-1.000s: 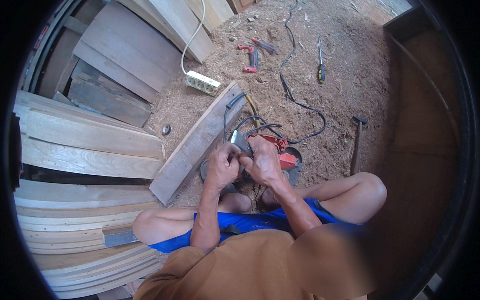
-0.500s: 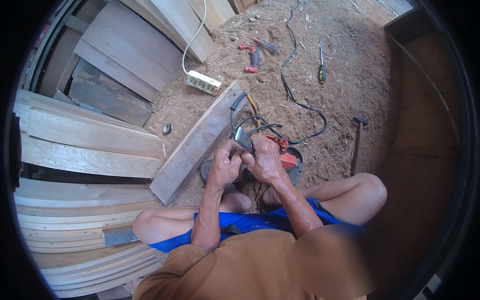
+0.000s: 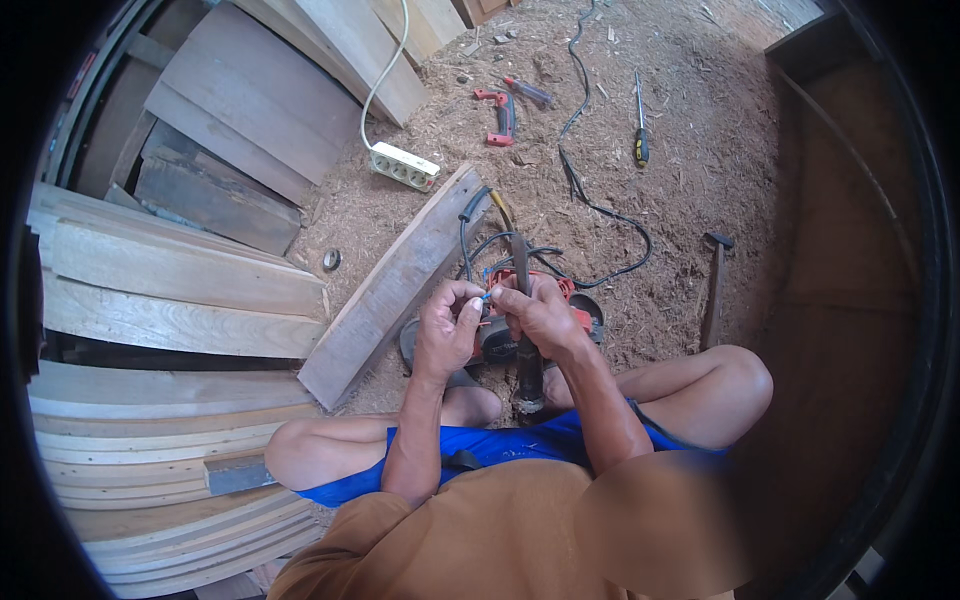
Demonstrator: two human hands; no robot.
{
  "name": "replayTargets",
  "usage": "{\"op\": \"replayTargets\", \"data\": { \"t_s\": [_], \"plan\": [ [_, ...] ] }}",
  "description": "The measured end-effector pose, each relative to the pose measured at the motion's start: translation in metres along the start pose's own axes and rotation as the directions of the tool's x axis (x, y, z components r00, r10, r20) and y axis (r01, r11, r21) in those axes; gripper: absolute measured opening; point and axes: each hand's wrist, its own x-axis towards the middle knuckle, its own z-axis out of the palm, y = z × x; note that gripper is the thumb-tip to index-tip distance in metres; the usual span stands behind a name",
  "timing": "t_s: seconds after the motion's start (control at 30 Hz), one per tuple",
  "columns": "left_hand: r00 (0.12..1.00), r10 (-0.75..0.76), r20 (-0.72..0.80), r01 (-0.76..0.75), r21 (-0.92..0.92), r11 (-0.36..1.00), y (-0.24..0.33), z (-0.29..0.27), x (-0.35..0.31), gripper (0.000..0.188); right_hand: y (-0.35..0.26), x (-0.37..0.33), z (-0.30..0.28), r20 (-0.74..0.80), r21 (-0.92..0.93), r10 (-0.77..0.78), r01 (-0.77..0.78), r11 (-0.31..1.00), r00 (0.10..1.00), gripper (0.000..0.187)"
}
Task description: The person repairs a power sander by hand, twisting and connecting wires within the internal housing while sitting on the floor.
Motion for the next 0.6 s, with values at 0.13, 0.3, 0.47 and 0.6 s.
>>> {"op": "replayTargets", "data": {
  "t_s": [0.13,0.3,0.47,0.6],
  "plan": [
    [0.985,0.174,0.019,-0.172,0.287,0.942,0.012,-0.002,0.001,0.004,-0.001,0.000,0.005,-0.022,-0.100,-0.046,0.043,0.994,0.999,0.017],
    [0.972,0.232,0.030,-0.223,0.421,0.879,0.019,0.001,0.001,0.004,-0.011,-0.008,0.012,-0.024,-0.233,-0.120,0.112,0.966,0.992,0.018],
    [0.998,-0.026,0.051,0.025,0.019,1.000,-0.010,-0.010,-0.002,0.008,0.006,0.002,0.017,-0.055,-0.119,-0.035,0.029,0.993,0.998,0.017],
    [0.990,-0.122,0.064,0.131,-0.182,0.975,-0.004,-0.009,-0.001,0.009,-0.006,-0.002,0.011,-0.039,0.006,-0.059,0.059,0.998,0.997,0.015]
  ]
}}
